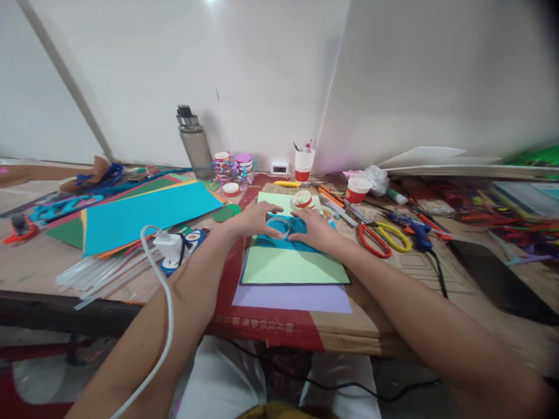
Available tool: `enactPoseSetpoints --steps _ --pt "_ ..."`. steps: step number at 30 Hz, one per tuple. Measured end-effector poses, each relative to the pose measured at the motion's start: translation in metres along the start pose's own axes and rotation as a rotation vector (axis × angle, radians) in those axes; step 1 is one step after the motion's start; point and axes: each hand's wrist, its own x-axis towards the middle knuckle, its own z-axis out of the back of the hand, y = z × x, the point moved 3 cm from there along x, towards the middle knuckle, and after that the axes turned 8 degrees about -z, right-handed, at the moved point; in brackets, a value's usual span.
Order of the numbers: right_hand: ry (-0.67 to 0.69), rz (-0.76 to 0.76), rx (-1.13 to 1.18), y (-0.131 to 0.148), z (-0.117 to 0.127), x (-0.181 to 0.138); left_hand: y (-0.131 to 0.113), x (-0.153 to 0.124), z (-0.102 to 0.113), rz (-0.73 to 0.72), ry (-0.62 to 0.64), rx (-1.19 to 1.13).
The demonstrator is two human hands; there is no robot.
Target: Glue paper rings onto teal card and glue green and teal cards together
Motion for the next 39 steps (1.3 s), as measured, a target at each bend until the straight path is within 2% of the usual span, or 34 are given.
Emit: enactPoseSetpoints --steps 6,11,21,25,29,32,36,39 --pt "-0.016 0.020 -0.039 -0.002 0.006 -0.005 0.004 0.002 -0.010 -0.085 0.000 0.169" --pt "0.046 0.099 -0.124 0.003 0.000 -0.010 0.011 0.001 -0.006 -0.093 -0.033 0.100" --pt "0.127 0.153 -0.083 -0.007 0.003 -0.008 0.003 -0.007 0.004 -0.017 0.088 0.103" --pt "0.181 0.145 -0.086 -0.011 0.007 -0.006 0.002 -0.007 0.005 -0.042 0.069 0.050" --pt "0.088 0.172 -0.025 -0.005 0.013 -0.007 0.007 -0.006 0.008 -0.049 0.044 -0.026" --pt "0.000 0.142 0.058 0.000 0.013 -0.008 0.011 -0.006 0.009 -0.007 0.072 -0.052" --pt "0.025 0.145 0.103 0.003 0.003 -0.008 0.015 -0.007 0.006 -0.001 0.137 -0.084" --pt "0.011 0.133 0.101 0.001 -0.003 -0.007 0.015 -0.007 0.003 -0.032 0.139 -0.070"
